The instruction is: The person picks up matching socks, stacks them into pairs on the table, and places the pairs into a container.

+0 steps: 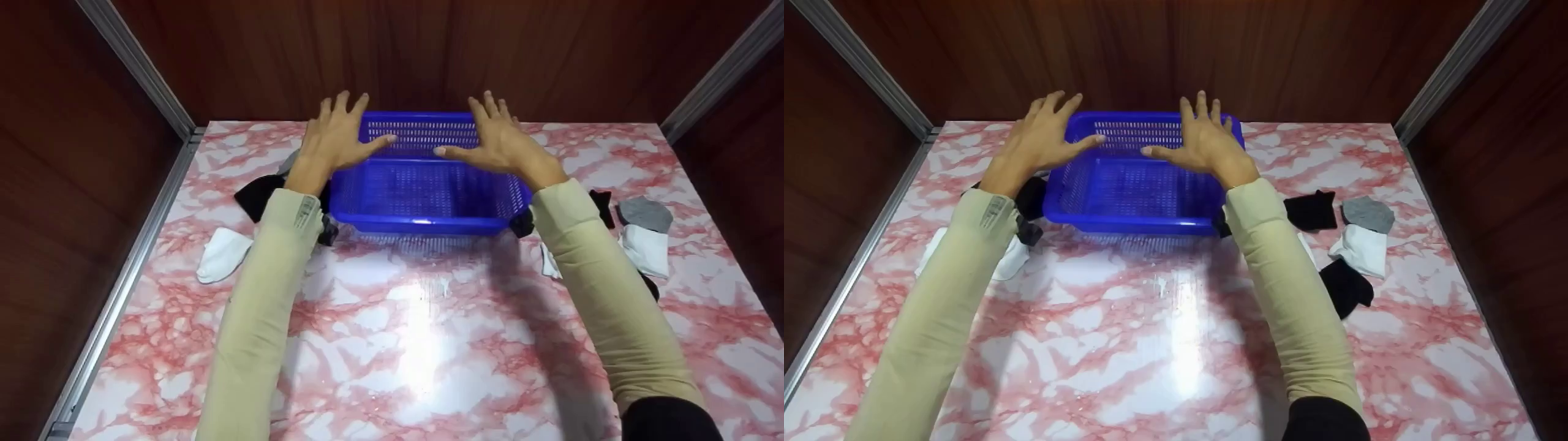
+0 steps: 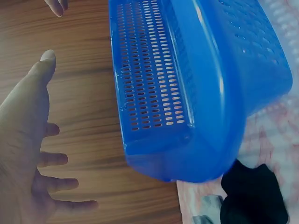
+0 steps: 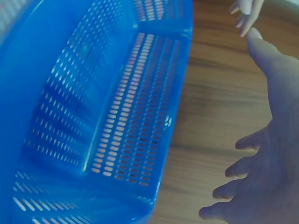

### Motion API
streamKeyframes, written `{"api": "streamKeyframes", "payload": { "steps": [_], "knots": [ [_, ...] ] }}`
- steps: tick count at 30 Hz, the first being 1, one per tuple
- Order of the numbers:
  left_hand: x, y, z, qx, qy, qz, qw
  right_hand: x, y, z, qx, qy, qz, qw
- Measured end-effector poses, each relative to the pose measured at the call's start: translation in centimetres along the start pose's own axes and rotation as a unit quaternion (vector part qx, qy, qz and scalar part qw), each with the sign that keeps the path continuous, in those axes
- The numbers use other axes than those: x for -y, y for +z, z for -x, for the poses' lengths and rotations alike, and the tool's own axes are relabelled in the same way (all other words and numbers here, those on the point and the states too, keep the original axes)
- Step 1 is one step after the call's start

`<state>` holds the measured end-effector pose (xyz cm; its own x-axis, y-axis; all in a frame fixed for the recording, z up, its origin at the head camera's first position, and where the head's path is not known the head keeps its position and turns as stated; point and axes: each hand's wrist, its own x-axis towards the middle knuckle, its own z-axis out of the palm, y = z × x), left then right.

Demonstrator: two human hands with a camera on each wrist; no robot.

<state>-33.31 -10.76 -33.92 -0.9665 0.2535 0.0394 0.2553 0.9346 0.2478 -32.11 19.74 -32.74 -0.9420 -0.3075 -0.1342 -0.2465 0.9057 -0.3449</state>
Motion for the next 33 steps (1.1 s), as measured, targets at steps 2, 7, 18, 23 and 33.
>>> {"api": "streamKeyframes", "payload": {
  "steps": [2, 7, 18, 23, 33],
  "knots": [
    [0.2, -0.2, 0.4, -0.006, 0.002, -0.003, 1.0000, 0.4, 0.0, 0.2, -0.002, -0.003, -0.004, 1.0000],
    [0.5, -0.8, 1.5, -0.010, 0.006, -0.007, 0.9999, 1.7, 0.5, 0.7, -0.020, -0.026, -0.021, 0.9992],
    [2.4, -1.7, 4.9, -0.043, 0.016, 0.012, 0.9989, 6.1, 1.4, 1.7, -0.059, -0.088, -0.067, 0.9920],
    [4.1, -1.5, 7.1, -0.052, 0.013, 0.034, 0.9980, 8.0, 2.7, 2.9, -0.083, -0.129, -0.095, 0.9836],
    [7.7, -0.6, 11.8, -0.065, -0.027, 0.095, 0.9930, 12.1, 6.6, 3.8, -0.108, -0.212, -0.192, 0.9521]
  ]
}}
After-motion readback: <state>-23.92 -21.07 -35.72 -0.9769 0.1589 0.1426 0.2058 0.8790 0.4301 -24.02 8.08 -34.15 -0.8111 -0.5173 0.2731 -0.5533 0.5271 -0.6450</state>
